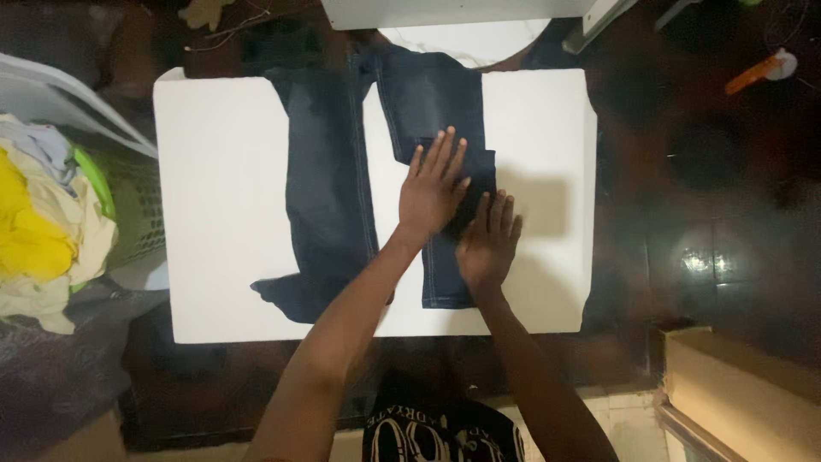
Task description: The person folds a pair of dark jeans by hand on a white surface, smoothing the legs and folding the bottom halves toward the waistband.
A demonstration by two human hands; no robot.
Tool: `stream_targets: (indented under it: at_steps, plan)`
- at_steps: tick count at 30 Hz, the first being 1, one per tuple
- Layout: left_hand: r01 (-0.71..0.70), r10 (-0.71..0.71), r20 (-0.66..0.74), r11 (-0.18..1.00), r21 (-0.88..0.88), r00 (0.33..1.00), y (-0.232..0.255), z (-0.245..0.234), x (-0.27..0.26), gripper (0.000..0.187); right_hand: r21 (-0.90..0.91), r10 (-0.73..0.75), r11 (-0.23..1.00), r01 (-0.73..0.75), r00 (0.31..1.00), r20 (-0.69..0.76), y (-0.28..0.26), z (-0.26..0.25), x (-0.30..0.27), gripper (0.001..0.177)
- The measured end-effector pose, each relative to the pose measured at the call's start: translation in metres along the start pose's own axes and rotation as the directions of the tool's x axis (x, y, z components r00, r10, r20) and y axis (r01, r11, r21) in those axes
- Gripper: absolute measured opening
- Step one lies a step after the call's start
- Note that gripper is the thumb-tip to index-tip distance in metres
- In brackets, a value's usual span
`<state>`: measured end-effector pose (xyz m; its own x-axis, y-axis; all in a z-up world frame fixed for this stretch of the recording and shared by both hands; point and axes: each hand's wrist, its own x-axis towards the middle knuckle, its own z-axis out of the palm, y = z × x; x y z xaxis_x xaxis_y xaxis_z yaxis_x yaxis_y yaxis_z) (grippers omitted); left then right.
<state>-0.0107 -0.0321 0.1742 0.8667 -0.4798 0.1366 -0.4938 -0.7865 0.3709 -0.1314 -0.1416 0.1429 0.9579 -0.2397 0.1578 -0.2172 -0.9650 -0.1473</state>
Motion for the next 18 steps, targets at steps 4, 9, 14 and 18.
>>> stream_targets:
  at_steps: [4, 9, 14, 18]
  plan:
    - [-0.164, 0.144, 0.122, 0.970, 0.177, 0.982, 0.008, 0.008, 0.004, 0.063, 0.013, -0.020, 1.000, 0.020, 1.000, -0.017, 0.002, 0.000, 0.000, 0.056]
    - [-0.361, 0.385, 0.042, 0.893, -0.270, 0.922, 0.013, 0.016, -0.013, 0.062, 0.054, -0.050, 0.997, 0.051, 0.999, -0.013, 0.006, 0.002, 0.002, 0.068]
    - [-0.295, 0.317, 0.108, 0.939, -0.174, 0.942, 0.013, 0.010, 0.005, 0.060, 0.015, -0.005, 1.000, 0.004, 0.998, 0.063, 0.003, -0.004, 0.005, 0.063]
    - [-0.257, 0.256, 0.171, 0.966, -0.013, 0.952, 0.019, 0.003, 0.024, 0.060, 0.027, -0.011, 1.000, 0.009, 0.998, 0.068, 0.001, -0.010, 0.004, 0.068]
